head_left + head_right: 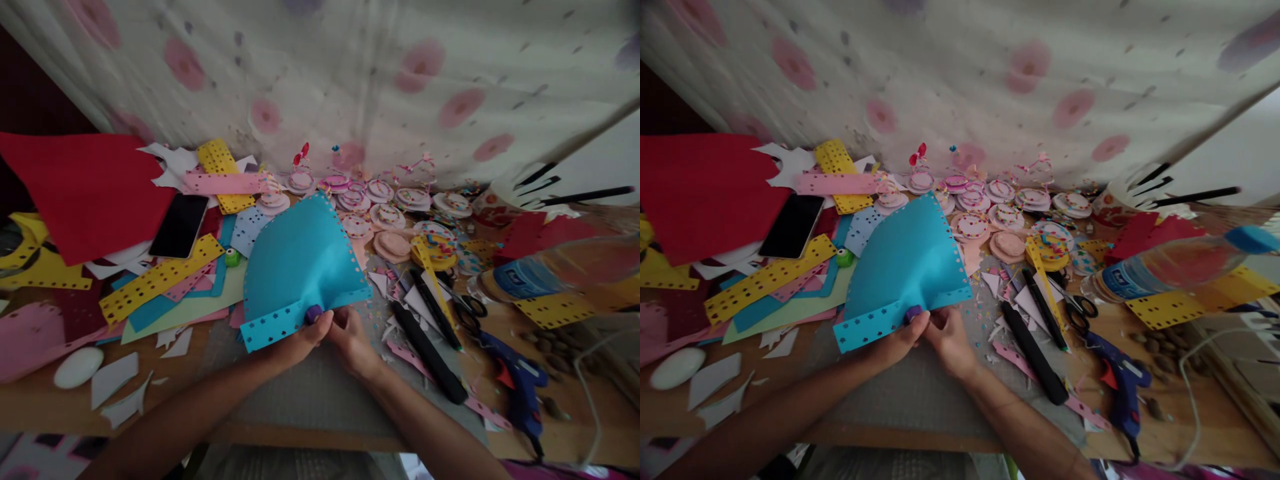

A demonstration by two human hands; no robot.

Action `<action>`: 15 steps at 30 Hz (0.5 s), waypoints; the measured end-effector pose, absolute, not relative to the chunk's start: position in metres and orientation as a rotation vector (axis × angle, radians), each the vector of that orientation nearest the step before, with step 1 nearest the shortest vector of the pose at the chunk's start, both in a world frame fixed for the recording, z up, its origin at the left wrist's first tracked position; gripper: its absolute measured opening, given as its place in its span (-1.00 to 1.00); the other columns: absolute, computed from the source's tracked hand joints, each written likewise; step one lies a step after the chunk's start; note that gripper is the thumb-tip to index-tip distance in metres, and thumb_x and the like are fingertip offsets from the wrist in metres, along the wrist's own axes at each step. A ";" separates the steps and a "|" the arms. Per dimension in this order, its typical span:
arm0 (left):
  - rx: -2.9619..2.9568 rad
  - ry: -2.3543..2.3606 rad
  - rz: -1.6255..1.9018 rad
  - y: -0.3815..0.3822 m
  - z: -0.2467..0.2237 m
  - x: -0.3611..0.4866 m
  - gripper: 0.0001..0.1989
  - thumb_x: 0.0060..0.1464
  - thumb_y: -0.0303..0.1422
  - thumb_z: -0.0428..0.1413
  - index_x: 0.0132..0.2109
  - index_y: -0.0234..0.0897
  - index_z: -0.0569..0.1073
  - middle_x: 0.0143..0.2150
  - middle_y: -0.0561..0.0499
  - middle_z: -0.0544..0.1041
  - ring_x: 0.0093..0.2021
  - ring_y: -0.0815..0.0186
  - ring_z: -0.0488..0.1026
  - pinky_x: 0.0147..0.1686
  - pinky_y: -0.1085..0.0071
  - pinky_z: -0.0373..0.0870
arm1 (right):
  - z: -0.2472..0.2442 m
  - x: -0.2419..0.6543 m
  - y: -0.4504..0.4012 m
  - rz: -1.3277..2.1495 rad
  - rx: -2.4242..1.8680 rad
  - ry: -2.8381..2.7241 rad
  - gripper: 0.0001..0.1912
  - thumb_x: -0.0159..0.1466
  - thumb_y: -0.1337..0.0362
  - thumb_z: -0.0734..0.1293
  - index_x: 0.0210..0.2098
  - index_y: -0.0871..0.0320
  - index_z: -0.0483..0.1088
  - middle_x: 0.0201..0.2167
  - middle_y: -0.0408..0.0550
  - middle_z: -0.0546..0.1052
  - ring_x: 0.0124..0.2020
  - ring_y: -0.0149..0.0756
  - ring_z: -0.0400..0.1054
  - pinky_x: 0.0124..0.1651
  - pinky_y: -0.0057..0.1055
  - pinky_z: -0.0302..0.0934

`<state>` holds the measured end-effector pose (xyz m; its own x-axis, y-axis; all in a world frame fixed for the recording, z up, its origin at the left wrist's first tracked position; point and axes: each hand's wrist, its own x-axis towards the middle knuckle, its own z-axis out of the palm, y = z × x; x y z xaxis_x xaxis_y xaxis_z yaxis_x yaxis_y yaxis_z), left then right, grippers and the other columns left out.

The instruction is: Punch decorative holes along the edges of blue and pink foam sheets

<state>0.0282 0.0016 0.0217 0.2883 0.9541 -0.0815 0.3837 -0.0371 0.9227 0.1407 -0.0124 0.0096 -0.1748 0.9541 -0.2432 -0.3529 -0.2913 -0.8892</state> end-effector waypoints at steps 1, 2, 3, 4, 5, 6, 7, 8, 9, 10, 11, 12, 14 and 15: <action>1.609 1.257 0.749 0.001 0.020 0.028 -0.57 0.07 -0.18 -0.06 -0.70 -0.18 0.16 -0.74 0.07 0.23 -0.65 0.33 0.25 -0.48 0.31 0.33 | 0.008 0.140 -0.013 1.660 -1.035 -0.834 -0.62 -0.02 0.04 0.47 -0.65 0.19 0.32 -0.71 -0.17 0.34 -0.66 -0.42 0.19 -0.58 -0.46 0.10; 1.606 1.252 0.753 0.001 0.017 0.029 -0.57 0.08 -0.18 -0.05 -0.69 -0.18 0.16 -0.74 0.07 0.24 -0.64 0.32 0.27 -0.49 0.31 0.34 | 0.007 0.140 -0.013 1.660 -1.029 -0.812 -0.64 -0.03 0.06 0.48 -0.64 0.19 0.33 -0.71 -0.19 0.33 -0.66 -0.43 0.18 -0.58 -0.46 0.10; 1.607 1.251 0.757 0.001 0.015 0.029 -0.57 0.08 -0.17 -0.06 -0.69 -0.18 0.16 -0.73 0.06 0.26 -0.63 0.31 0.29 -0.50 0.32 0.35 | 0.006 0.139 -0.013 1.661 -1.026 -0.796 -0.66 -0.05 0.09 0.49 -0.64 0.19 0.34 -0.70 -0.19 0.33 -0.66 -0.44 0.18 -0.57 -0.46 0.11; 1.603 1.252 0.764 0.000 0.013 0.029 -0.57 0.09 -0.17 -0.06 -0.68 -0.18 0.17 -0.73 0.05 0.29 -0.62 0.31 0.30 -0.51 0.33 0.36 | 0.005 0.139 -0.014 1.663 -1.028 -0.787 -0.67 -0.06 0.10 0.49 -0.64 0.19 0.34 -0.70 -0.20 0.33 -0.65 -0.44 0.17 -0.57 -0.46 0.11; 1.593 1.254 0.770 0.000 0.010 0.029 -0.57 0.09 -0.16 -0.07 -0.68 -0.19 0.17 -0.72 0.05 0.30 -0.62 0.31 0.31 -0.53 0.34 0.37 | 0.005 0.139 -0.014 1.669 -1.035 -0.781 -0.67 -0.08 0.12 0.50 -0.65 0.18 0.34 -0.70 -0.20 0.33 -0.65 -0.43 0.17 -0.57 -0.47 0.11; 1.582 1.256 0.776 -0.001 0.009 0.030 -0.57 0.10 -0.16 -0.07 -0.67 -0.19 0.18 -0.72 0.05 0.32 -0.63 0.32 0.31 -0.55 0.35 0.37 | 0.004 0.139 -0.015 1.674 -1.044 -0.773 -0.67 -0.08 0.12 0.50 -0.65 0.18 0.34 -0.70 -0.20 0.33 -0.64 -0.43 0.17 -0.57 -0.47 0.11; 1.571 1.258 0.781 -0.001 0.007 0.030 -0.57 0.10 -0.16 -0.07 -0.67 -0.19 0.18 -0.72 0.05 0.32 -0.63 0.32 0.31 -0.56 0.36 0.37 | 0.004 0.139 -0.015 1.677 -1.053 -0.763 -0.67 -0.09 0.12 0.50 -0.65 0.18 0.34 -0.70 -0.20 0.33 -0.64 -0.43 0.17 -0.56 -0.47 0.11; 1.565 1.261 0.787 -0.001 0.007 0.031 -0.58 0.09 -0.15 -0.06 -0.67 -0.19 0.19 -0.71 0.04 0.33 -0.62 0.32 0.32 -0.56 0.36 0.37 | 0.004 0.139 -0.016 1.679 -1.062 -0.750 -0.67 -0.09 0.12 0.50 -0.64 0.19 0.34 -0.70 -0.20 0.33 -0.63 -0.43 0.17 -0.56 -0.46 0.11; 1.562 1.265 0.793 -0.002 0.007 0.031 -0.58 0.08 -0.15 -0.05 -0.67 -0.19 0.20 -0.71 0.04 0.33 -0.61 0.31 0.33 -0.54 0.36 0.39 | 0.003 0.139 -0.016 1.678 -1.071 -0.734 -0.67 -0.10 0.12 0.51 -0.64 0.19 0.34 -0.70 -0.20 0.33 -0.63 -0.43 0.17 -0.56 -0.46 0.11; 1.562 1.271 0.799 -0.002 0.007 0.032 -0.58 0.08 -0.15 -0.04 -0.67 -0.19 0.21 -0.70 0.04 0.33 -0.61 0.31 0.34 -0.52 0.35 0.40 | 0.003 0.139 -0.016 1.679 -1.077 -0.725 -0.66 -0.11 0.12 0.51 -0.64 0.19 0.34 -0.70 -0.20 0.33 -0.63 -0.43 0.17 -0.55 -0.46 0.11; 1.559 1.283 0.805 -0.002 0.007 0.032 -0.59 0.08 -0.14 -0.03 -0.66 -0.20 0.22 -0.70 0.04 0.33 -0.60 0.30 0.34 -0.50 0.33 0.41 | 0.003 0.139 -0.016 1.686 -1.080 -0.727 -0.66 -0.11 0.11 0.51 -0.64 0.19 0.34 -0.70 -0.20 0.34 -0.64 -0.43 0.17 -0.55 -0.46 0.11; 1.549 1.295 0.809 -0.001 0.006 0.032 -0.58 0.08 -0.14 -0.03 -0.66 -0.20 0.22 -0.70 0.05 0.32 -0.60 0.30 0.34 -0.48 0.32 0.41 | 0.002 0.140 -0.015 1.698 -1.079 -0.741 -0.65 -0.10 0.10 0.51 -0.64 0.20 0.34 -0.70 -0.19 0.35 -0.64 -0.43 0.18 -0.54 -0.45 0.11; 1.519 1.312 0.805 0.000 0.004 0.031 -0.57 0.08 -0.13 -0.01 -0.67 -0.20 0.22 -0.71 0.06 0.29 -0.62 0.31 0.33 -0.46 0.31 0.41 | 0.002 0.142 -0.013 1.721 -1.064 -0.799 -0.63 -0.07 0.07 0.50 -0.64 0.20 0.35 -0.70 -0.17 0.37 -0.64 -0.42 0.20 -0.55 -0.46 0.09; 1.502 1.310 0.798 0.000 0.002 0.030 -0.56 0.07 -0.13 0.01 -0.68 -0.20 0.21 -0.72 0.07 0.27 -0.62 0.31 0.32 -0.45 0.30 0.41 | 0.001 0.144 -0.011 1.726 -1.054 -0.835 -0.62 -0.04 0.04 0.48 -0.64 0.21 0.35 -0.71 -0.16 0.37 -0.65 -0.43 0.20 -0.56 -0.47 0.06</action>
<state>0.0295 0.0005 0.0019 0.2116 0.9712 -0.1099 0.3480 0.0302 0.9370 0.1436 -0.0113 0.0014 -0.2123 0.9336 -0.2885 -0.3529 -0.3486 -0.8683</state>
